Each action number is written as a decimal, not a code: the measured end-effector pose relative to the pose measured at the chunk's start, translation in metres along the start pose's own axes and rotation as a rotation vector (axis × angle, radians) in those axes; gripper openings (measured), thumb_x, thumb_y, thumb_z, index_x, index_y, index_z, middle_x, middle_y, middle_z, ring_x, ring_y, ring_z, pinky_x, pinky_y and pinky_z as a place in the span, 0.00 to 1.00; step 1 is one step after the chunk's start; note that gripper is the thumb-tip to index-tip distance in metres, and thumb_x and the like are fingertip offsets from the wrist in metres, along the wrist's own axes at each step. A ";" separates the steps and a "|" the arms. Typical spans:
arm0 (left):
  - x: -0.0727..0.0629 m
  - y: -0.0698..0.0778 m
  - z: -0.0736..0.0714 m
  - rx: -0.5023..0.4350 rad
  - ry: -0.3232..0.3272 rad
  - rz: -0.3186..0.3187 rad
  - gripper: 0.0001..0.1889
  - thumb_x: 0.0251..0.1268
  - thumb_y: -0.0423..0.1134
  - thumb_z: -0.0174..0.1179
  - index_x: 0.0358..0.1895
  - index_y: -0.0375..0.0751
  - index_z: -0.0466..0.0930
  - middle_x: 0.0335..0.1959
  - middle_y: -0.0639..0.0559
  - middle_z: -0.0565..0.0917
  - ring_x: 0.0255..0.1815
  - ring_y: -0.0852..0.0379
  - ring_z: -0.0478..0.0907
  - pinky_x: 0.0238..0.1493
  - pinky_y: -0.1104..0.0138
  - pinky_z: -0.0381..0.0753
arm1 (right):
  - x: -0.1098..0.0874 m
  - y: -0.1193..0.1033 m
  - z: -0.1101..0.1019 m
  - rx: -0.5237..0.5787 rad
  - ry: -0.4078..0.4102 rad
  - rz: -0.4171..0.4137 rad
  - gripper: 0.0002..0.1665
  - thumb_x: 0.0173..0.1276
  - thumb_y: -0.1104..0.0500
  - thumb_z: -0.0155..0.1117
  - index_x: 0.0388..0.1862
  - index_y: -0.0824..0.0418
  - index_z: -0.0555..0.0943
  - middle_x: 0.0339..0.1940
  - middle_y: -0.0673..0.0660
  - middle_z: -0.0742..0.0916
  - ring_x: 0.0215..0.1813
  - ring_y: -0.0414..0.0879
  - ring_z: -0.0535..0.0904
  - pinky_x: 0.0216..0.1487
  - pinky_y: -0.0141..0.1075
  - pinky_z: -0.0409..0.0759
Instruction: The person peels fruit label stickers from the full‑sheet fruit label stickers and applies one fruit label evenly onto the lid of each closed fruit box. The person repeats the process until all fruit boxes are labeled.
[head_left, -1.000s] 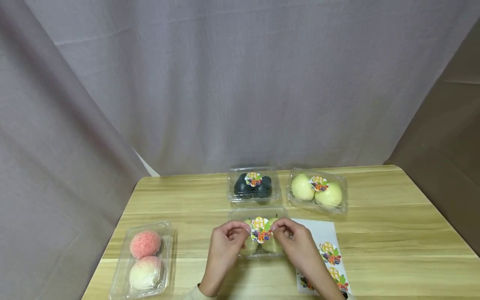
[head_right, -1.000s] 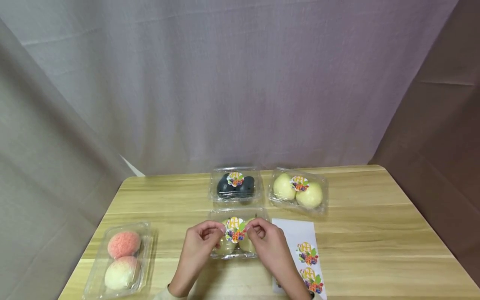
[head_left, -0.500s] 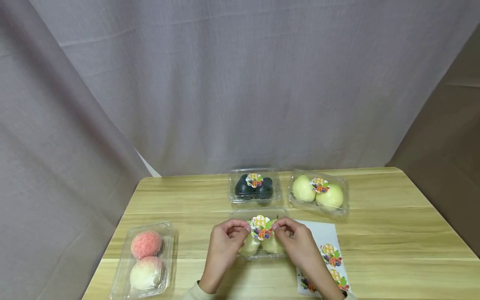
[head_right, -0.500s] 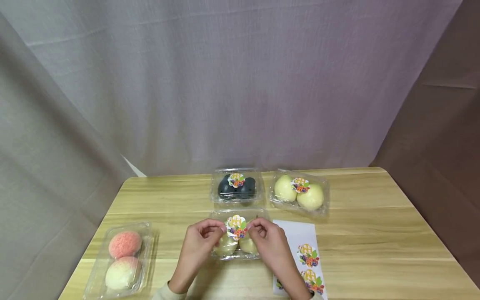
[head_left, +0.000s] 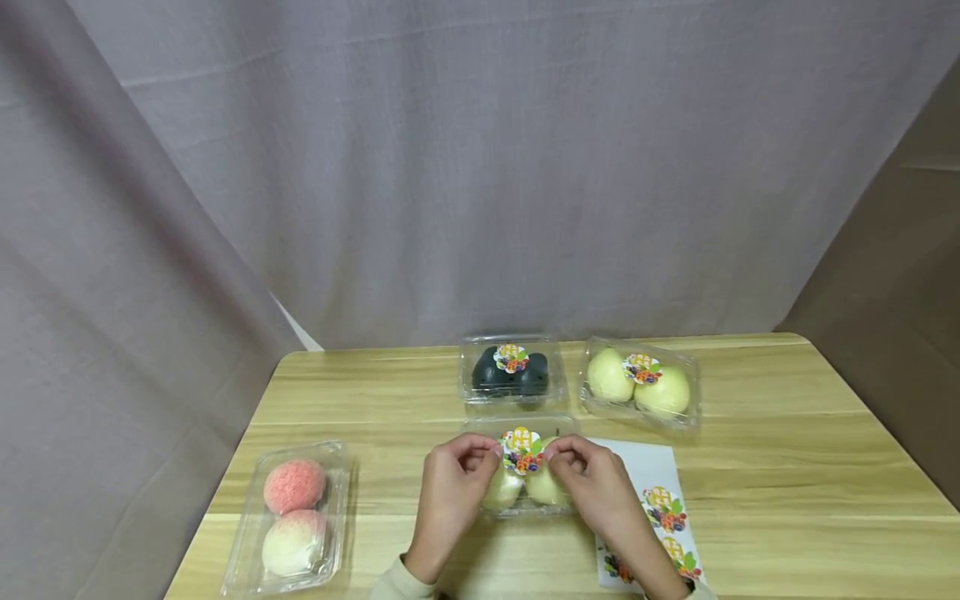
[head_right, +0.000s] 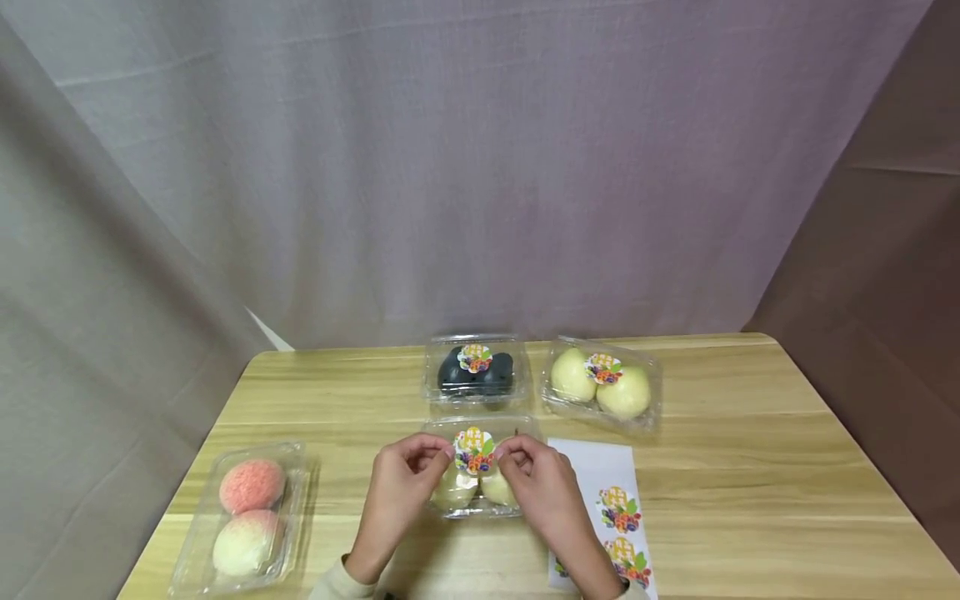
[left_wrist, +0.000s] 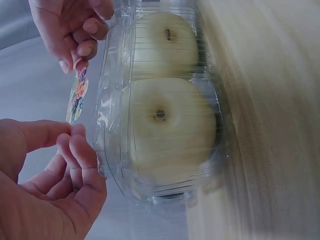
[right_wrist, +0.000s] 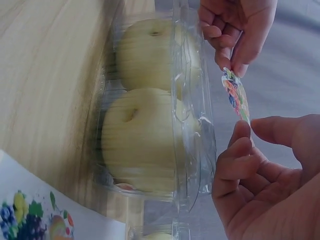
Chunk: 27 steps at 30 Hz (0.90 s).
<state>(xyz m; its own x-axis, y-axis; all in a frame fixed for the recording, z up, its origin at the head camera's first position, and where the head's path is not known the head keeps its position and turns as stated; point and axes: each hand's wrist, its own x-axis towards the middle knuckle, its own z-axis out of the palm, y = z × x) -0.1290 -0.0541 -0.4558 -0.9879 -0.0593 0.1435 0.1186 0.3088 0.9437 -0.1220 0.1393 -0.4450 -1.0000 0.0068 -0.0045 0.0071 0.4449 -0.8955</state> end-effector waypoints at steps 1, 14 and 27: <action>0.000 0.000 0.000 0.015 0.001 0.003 0.01 0.64 0.30 0.70 0.35 0.36 0.90 0.27 0.54 0.88 0.23 0.65 0.79 0.28 0.73 0.81 | 0.000 0.000 0.000 0.000 0.000 -0.001 0.04 0.74 0.64 0.67 0.40 0.60 0.88 0.28 0.51 0.85 0.25 0.40 0.72 0.31 0.32 0.74; 0.007 -0.004 0.002 0.075 -0.006 0.032 0.05 0.65 0.27 0.68 0.36 0.41 0.90 0.27 0.56 0.88 0.23 0.65 0.79 0.27 0.73 0.81 | 0.007 0.004 -0.003 -0.011 -0.019 -0.008 0.06 0.76 0.64 0.65 0.41 0.60 0.88 0.28 0.51 0.84 0.25 0.40 0.70 0.32 0.32 0.74; 0.011 -0.004 0.000 0.136 -0.056 0.020 0.05 0.65 0.29 0.68 0.32 0.42 0.90 0.23 0.59 0.84 0.21 0.66 0.76 0.25 0.73 0.76 | 0.012 0.006 -0.008 0.047 -0.064 0.027 0.07 0.76 0.62 0.64 0.44 0.63 0.88 0.31 0.52 0.85 0.31 0.41 0.74 0.35 0.32 0.75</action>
<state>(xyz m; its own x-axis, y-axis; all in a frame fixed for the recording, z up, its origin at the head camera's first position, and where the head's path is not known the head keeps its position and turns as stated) -0.1403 -0.0554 -0.4579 -0.9899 0.0002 0.1419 0.1278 0.4352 0.8912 -0.1337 0.1488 -0.4470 -0.9976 -0.0398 -0.0558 0.0351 0.4030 -0.9145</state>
